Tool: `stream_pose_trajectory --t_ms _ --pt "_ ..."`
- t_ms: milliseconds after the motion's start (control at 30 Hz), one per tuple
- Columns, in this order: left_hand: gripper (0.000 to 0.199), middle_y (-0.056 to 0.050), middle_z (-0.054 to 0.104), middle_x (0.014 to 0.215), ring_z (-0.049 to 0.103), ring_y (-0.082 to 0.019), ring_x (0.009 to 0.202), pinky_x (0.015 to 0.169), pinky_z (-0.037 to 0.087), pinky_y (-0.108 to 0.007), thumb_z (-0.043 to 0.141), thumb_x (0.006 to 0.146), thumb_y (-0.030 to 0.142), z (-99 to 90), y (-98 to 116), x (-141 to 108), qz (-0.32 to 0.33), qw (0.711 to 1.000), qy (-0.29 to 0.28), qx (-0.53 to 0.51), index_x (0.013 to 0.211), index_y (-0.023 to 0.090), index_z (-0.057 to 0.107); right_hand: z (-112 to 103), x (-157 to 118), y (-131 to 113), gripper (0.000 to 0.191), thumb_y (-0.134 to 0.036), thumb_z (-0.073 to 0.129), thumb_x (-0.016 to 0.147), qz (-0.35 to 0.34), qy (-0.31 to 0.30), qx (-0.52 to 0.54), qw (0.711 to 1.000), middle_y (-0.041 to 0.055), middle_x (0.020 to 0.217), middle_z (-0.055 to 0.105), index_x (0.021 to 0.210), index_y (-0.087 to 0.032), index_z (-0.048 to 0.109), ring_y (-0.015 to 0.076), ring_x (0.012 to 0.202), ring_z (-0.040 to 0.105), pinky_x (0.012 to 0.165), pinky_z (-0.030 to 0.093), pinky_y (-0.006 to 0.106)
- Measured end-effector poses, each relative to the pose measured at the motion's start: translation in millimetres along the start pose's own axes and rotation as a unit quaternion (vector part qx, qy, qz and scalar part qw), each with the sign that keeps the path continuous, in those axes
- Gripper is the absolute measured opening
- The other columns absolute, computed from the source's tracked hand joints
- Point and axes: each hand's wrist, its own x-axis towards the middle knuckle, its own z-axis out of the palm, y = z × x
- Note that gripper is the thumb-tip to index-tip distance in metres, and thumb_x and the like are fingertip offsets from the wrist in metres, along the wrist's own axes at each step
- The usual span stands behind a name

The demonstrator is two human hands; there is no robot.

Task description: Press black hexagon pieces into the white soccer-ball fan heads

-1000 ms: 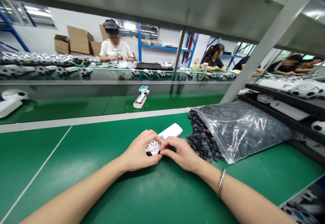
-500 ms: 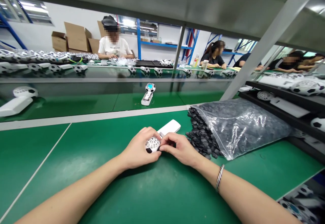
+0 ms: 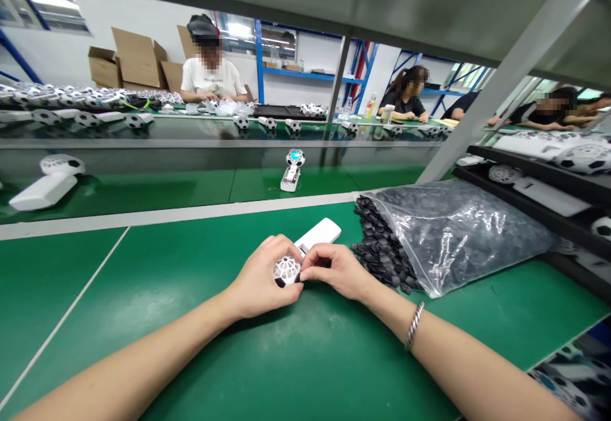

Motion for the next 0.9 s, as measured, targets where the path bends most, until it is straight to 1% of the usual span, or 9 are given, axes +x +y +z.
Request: stream_pose_trajectory --t_ms 167,300,467,633,733,800,867,900 --pt "0.022 -0.001 0.054 0.085 0.049 -0.02 0.083 0.072 0.04 -0.032 0.058 0.062 0.015 1.3 -0.8 -2.1 0.001 1.0 0.015 -0.009 0.081 0.022 0.051 -1.2 4.3 2.7 0.021 -0.032 0.075 0.06 0.018 -0.008 0.033 0.999 -0.0021 0.063 0.061 0.063 -0.015 0.063 0.0096 0.06 0.052 0.059 0.042 0.023" --pt "0.023 0.0 0.053 0.082 0.047 -0.02 0.081 0.069 0.038 -0.031 0.056 0.059 0.012 6.8 0.4 -3.0 -0.015 0.999 0.037 -0.019 0.079 0.022 0.049 -3.9 8.7 3.9 0.023 -0.032 0.078 0.055 0.046 -0.013 0.045 0.998 -0.0029 0.059 0.06 0.06 -0.015 0.064 0.0092 0.057 0.052 0.057 0.041 0.022" --pt "0.023 0.0 0.052 0.078 0.046 -0.019 0.077 0.064 0.036 -0.03 0.052 0.056 0.01 12.5 0.6 -2.2 -0.026 0.996 0.077 -0.034 0.075 0.021 0.047 -8.7 18.5 2.8 0.023 -0.028 0.081 0.049 0.078 -0.036 0.031 0.996 -0.004 0.053 0.059 0.056 -0.015 0.063 0.0077 0.05 0.049 0.052 0.038 0.021" --pt "0.024 0.0 0.051 0.076 0.044 -0.019 0.076 0.064 0.035 -0.031 0.052 0.054 0.01 14.0 -6.5 -0.9 -0.02 0.993 0.102 -0.054 0.074 0.021 0.046 -8.1 29.8 7.4 0.025 -0.025 0.082 0.046 0.091 -0.015 0.041 0.995 -0.0034 0.051 0.06 0.054 -0.015 0.061 0.0079 0.048 0.051 0.05 0.038 0.02" --pt "0.023 0.0 0.052 0.077 0.044 -0.019 0.078 0.064 0.035 -0.031 0.053 0.051 0.01 16.6 -11.2 0.4 -0.034 0.99 0.108 -0.079 0.07 0.021 0.046 -6.6 34.4 14.0 0.031 -0.025 0.084 0.043 0.111 -0.023 0.046 0.993 -0.0036 0.049 0.06 0.059 -0.016 0.058 0.0089 0.044 0.052 0.046 0.038 0.02" --pt "0.022 0.0 0.052 0.078 0.044 -0.019 0.078 0.064 0.035 -0.031 0.053 0.049 0.01 17.3 -14.5 2.4 -0.04 0.989 0.11 -0.088 0.068 0.021 0.045 -5.8 37.0 15.6 0.036 -0.024 0.085 0.041 0.108 -0.026 0.037 0.993 -0.0037 0.05 0.061 0.062 -0.016 0.057 0.0088 0.044 0.052 0.046 0.038 0.02" --pt "0.02 0.0 0.052 0.076 0.043 -0.019 0.077 0.064 0.034 -0.031 0.053 0.05 0.01 15.5 -18.6 5.3 -0.039 0.989 0.113 -0.085 0.066 0.02 0.046 -7.3 42.7 11.8 0.037 -0.025 0.085 0.041 0.097 -0.03 0.02 0.995 -0.0038 0.054 0.062 0.062 -0.016 0.056 0.008 0.047 0.053 0.05 0.04 0.02" --pt "0.019 0.001 0.052 0.076 0.043 -0.019 0.076 0.064 0.035 -0.031 0.053 0.051 0.011 13.8 -20.9 6.9 -0.041 0.989 0.117 -0.084 0.066 0.02 0.047 -9.8 48.2 7.6 0.037 -0.025 0.085 0.042 0.104 -0.051 0.006 0.993 -0.0033 0.056 0.062 0.063 -0.016 0.056 0.0082 0.05 0.054 0.052 0.041 0.02"
